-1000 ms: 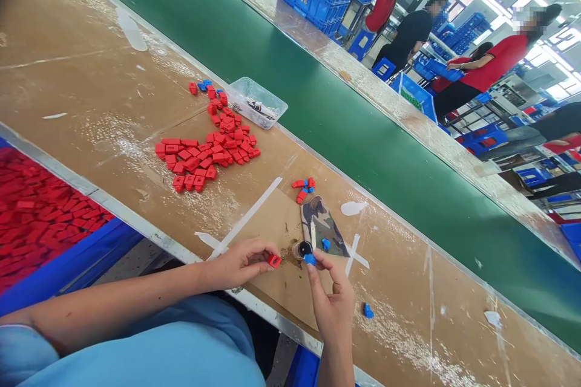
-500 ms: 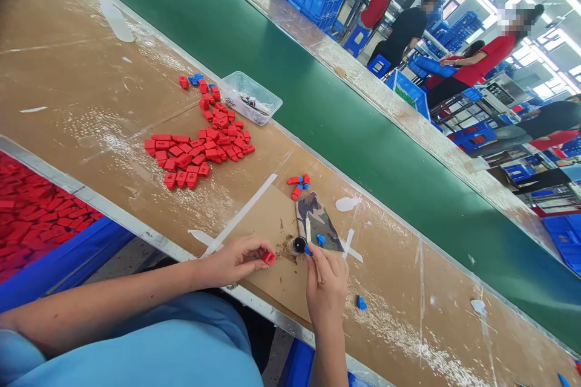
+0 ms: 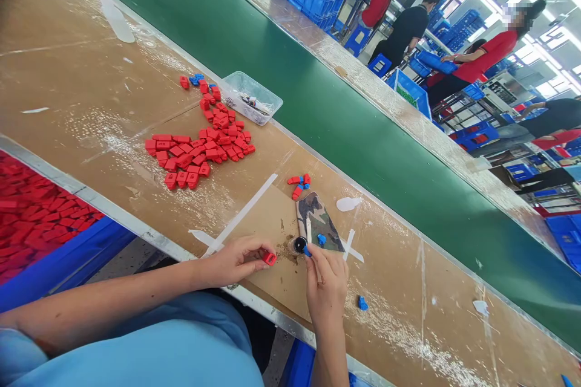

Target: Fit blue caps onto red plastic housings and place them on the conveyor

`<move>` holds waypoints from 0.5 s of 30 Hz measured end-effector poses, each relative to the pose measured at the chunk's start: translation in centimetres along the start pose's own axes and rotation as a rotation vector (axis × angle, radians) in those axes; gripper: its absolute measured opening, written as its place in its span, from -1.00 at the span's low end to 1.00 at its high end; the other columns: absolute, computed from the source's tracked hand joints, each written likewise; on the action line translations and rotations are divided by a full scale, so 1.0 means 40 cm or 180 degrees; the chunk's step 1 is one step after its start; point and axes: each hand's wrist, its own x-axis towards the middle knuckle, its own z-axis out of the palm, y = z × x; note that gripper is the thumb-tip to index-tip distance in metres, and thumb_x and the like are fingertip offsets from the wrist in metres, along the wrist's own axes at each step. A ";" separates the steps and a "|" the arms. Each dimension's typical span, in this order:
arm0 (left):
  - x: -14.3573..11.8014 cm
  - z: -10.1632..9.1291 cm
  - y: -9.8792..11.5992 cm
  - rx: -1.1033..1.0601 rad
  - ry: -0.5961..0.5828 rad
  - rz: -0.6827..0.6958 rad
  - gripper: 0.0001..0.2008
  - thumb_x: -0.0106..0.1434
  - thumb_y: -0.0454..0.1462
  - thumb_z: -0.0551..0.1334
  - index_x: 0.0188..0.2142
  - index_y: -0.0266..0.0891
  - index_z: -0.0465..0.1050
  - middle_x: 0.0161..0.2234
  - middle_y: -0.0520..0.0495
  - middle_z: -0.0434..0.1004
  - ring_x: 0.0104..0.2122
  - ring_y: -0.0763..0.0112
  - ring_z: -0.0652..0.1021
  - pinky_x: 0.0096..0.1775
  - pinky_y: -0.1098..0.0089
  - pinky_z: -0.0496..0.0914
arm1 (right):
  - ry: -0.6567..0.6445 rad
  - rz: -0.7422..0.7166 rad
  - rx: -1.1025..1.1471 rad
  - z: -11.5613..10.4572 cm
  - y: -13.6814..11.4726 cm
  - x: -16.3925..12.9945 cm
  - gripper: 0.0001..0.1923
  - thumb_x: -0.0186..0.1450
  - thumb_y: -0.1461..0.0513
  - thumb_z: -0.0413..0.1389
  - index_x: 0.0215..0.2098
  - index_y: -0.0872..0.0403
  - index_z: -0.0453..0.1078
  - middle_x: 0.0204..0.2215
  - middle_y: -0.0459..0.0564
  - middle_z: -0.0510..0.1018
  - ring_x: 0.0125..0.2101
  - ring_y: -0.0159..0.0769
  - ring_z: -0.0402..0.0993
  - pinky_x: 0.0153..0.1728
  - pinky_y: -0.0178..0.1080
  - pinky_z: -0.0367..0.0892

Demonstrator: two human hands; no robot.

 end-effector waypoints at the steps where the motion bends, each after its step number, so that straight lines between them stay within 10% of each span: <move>1: 0.000 0.000 0.000 -0.0003 0.0002 0.0002 -0.87 0.21 -0.34 0.16 -0.24 -0.30 0.42 -0.30 -0.07 0.50 -0.31 0.44 0.50 -0.21 0.44 0.42 | 0.0006 0.0012 0.0010 -0.001 -0.001 0.000 -0.81 0.36 0.20 0.04 -0.14 0.00 0.48 -0.32 -0.04 0.61 -0.31 -0.29 0.49 -0.24 -0.21 0.31; 15: 0.002 -0.001 0.002 0.0130 -0.0011 0.0077 -0.89 0.23 -0.35 0.18 -0.23 -0.28 0.42 -0.31 -0.06 0.51 -0.30 0.43 0.49 -0.21 0.44 0.40 | -0.0299 0.0879 0.1088 -0.020 -0.076 -0.022 -0.81 0.26 0.14 0.16 -0.18 0.01 0.51 -0.33 -0.01 0.62 -0.33 -0.26 0.54 -0.29 -0.21 0.45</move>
